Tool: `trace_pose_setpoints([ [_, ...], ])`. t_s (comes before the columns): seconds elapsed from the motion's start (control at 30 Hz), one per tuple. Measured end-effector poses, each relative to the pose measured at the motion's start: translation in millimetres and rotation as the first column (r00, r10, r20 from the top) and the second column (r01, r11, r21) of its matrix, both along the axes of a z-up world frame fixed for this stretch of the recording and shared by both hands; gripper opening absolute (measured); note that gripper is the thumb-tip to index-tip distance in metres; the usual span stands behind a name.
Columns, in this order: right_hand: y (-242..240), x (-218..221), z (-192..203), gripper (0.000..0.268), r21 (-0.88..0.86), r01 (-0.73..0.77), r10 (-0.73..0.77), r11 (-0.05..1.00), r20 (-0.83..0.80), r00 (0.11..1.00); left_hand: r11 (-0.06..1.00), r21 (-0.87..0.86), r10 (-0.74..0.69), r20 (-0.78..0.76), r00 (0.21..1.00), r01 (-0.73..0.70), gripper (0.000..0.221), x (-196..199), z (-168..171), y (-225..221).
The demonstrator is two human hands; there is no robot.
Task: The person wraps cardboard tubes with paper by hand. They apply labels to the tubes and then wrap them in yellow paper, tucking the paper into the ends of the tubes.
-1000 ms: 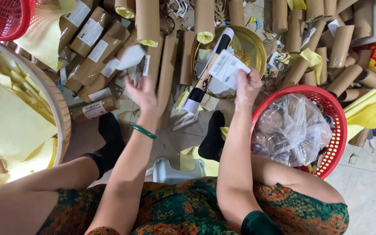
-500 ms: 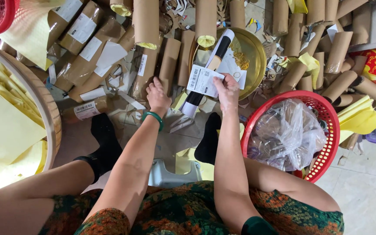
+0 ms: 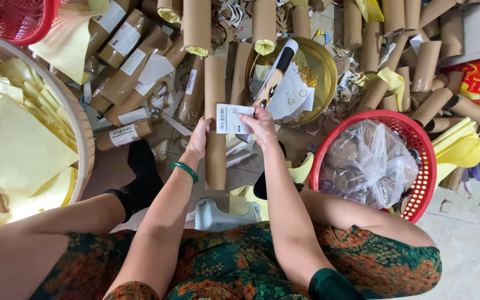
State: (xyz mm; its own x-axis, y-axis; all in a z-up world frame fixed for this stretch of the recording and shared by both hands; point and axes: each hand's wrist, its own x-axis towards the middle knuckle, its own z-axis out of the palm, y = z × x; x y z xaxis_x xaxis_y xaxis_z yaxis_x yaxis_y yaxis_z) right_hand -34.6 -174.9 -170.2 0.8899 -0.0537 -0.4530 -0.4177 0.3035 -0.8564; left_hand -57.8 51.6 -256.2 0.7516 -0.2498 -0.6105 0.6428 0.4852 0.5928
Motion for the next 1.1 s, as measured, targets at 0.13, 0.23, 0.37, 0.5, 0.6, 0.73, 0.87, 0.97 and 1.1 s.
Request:
trace_pose_setpoints([
  [0.13,11.6,-2.5,11.9,0.015,-0.051,-0.064,0.064,0.997,0.007,0.998,1.0,-0.004,0.017,-0.1,0.995,-0.017,0.074,3.5,56.5,-4.0],
  [0.23,18.9,-3.6,26.5,0.015,-0.129,-0.095,0.091,0.987,-0.034,0.995,0.994,0.101,0.045,-0.022,0.999,-0.042,0.072,3.7,68.4,-3.9],
  [0.37,24.4,-1.8,48.1,0.014,-0.243,-0.114,0.097,0.963,-0.08,0.992,0.992,0.116,0.051,0.023,0.998,-0.053,0.061,5.6,75.2,-6.2],
  [0.5,23.0,-1.5,40.8,0.013,-0.295,-0.134,0.122,0.946,-0.058,0.991,0.973,0.23,0.01,0.05,0.999,-0.021,0.053,6.5,75.2,-10.6],
  [0.6,21.4,-1.2,37.2,0.014,-0.248,-0.14,0.14,0.959,-0.015,0.99,0.992,0.109,0.055,0.027,0.998,-0.057,0.05,7.4,94.2,-9.4],
  [0.73,26.3,-0.9,50.3,0.016,-0.246,-0.152,0.157,0.957,0.001,0.988,0.995,-0.077,0.065,-0.007,0.998,-0.065,0.045,7.7,78.8,-4.8],
  [0.87,28.0,2.0,61.4,0.021,-0.262,-0.187,0.198,0.947,0.015,0.98,0.968,-0.242,0.065,0.012,0.998,-0.06,0.039,9.9,79.6,-6.1],
  [0.97,28.3,6.3,70.2,0.034,-0.459,-0.239,0.281,0.856,0.025,0.959,0.956,-0.289,0.047,-0.016,0.999,-0.05,0.039,9.7,83.9,-6.1],
  [1.1,30.7,12.3,104.4,0.073,-0.693,-0.282,0.366,0.664,-0.029,0.93,0.954,-0.29,0.039,-0.145,0.989,-0.08,0.047,8.9,94.2,-8.2],
])
